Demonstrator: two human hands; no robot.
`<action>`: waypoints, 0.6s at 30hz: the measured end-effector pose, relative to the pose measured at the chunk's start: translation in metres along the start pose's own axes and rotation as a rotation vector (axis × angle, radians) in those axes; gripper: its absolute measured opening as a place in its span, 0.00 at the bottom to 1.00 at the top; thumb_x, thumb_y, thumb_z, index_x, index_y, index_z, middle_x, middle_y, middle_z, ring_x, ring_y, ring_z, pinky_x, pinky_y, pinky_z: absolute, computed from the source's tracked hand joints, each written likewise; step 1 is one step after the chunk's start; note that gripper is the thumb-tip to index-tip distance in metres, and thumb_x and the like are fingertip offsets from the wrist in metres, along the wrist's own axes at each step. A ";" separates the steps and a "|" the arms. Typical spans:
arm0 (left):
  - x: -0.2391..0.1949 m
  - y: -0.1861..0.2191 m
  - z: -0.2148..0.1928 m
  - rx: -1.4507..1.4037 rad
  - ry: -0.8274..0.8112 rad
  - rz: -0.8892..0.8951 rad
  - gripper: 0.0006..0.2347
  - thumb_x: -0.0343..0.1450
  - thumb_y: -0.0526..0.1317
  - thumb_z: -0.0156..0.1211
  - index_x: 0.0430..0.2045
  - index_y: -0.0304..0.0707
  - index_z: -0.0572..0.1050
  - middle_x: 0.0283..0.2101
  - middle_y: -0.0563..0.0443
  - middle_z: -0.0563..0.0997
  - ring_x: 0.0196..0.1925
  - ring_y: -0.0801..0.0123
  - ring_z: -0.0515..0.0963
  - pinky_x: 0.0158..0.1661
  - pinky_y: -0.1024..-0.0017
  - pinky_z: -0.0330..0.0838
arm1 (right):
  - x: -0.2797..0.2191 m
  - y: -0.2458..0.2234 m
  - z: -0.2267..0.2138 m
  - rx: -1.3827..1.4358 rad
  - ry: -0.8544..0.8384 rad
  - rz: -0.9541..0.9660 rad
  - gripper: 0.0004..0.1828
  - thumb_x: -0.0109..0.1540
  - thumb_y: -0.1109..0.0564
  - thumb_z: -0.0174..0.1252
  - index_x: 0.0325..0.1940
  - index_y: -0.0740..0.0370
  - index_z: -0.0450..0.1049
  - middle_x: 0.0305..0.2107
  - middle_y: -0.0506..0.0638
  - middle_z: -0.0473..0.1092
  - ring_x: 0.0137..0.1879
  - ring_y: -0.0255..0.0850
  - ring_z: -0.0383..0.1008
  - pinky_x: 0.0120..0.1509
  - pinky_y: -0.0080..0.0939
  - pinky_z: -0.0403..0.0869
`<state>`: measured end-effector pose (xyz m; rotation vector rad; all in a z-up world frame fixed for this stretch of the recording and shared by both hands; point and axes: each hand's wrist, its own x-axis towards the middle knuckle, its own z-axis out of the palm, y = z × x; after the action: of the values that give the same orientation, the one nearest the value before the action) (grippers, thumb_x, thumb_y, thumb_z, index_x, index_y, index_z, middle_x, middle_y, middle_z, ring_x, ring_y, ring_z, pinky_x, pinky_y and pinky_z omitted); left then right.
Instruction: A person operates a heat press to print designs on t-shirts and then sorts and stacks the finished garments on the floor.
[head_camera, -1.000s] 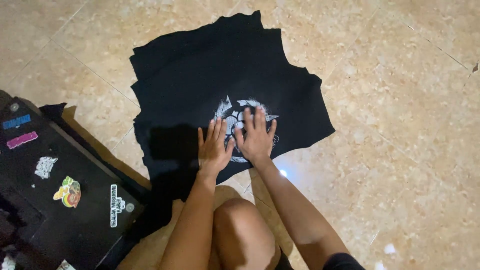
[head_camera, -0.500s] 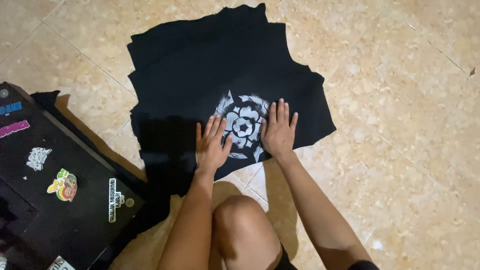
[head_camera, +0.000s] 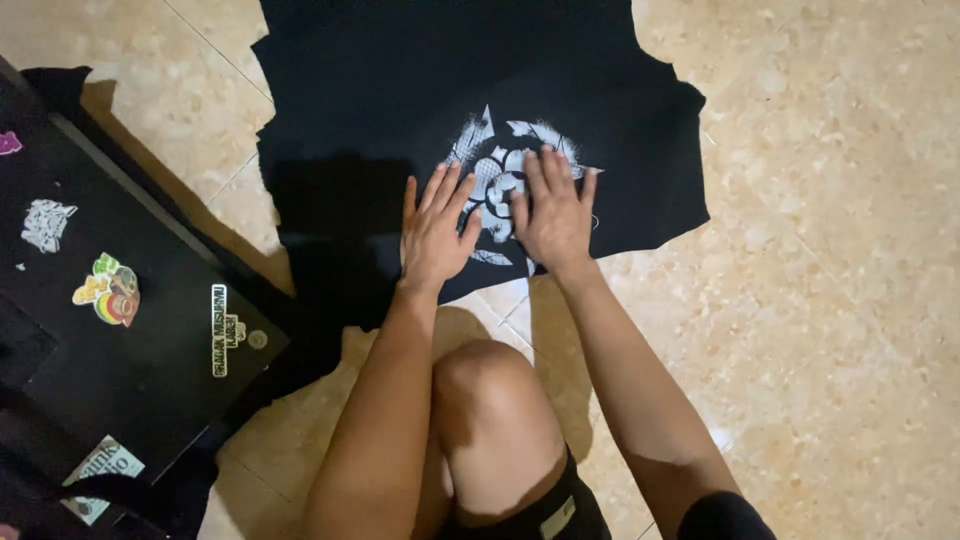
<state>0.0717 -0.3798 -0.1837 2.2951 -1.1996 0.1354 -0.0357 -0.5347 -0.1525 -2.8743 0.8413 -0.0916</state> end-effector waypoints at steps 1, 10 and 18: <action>-0.001 0.000 -0.001 0.000 -0.001 0.001 0.19 0.76 0.49 0.53 0.61 0.47 0.76 0.67 0.47 0.73 0.73 0.61 0.66 0.71 0.47 0.47 | 0.000 -0.003 0.003 0.001 0.000 0.002 0.32 0.70 0.41 0.47 0.78 0.51 0.61 0.73 0.55 0.58 0.78 0.49 0.56 0.78 0.71 0.48; -0.001 -0.004 0.005 0.039 0.043 0.036 0.16 0.76 0.48 0.55 0.58 0.51 0.77 0.67 0.48 0.74 0.72 0.61 0.68 0.70 0.47 0.51 | -0.003 -0.010 0.030 0.101 0.020 -0.189 0.30 0.71 0.34 0.45 0.73 0.48 0.67 0.70 0.52 0.62 0.80 0.49 0.52 0.77 0.74 0.45; 0.001 -0.008 0.005 -0.123 0.067 -0.039 0.09 0.71 0.43 0.66 0.44 0.53 0.81 0.62 0.51 0.78 0.68 0.59 0.72 0.69 0.44 0.53 | 0.006 0.001 0.039 0.155 0.254 -0.222 0.15 0.71 0.35 0.47 0.43 0.41 0.73 0.44 0.39 0.69 0.54 0.39 0.67 0.60 0.49 0.57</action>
<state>0.0779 -0.3789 -0.1908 2.1882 -1.0987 0.1201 -0.0270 -0.5340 -0.1912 -2.8330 0.5192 -0.5312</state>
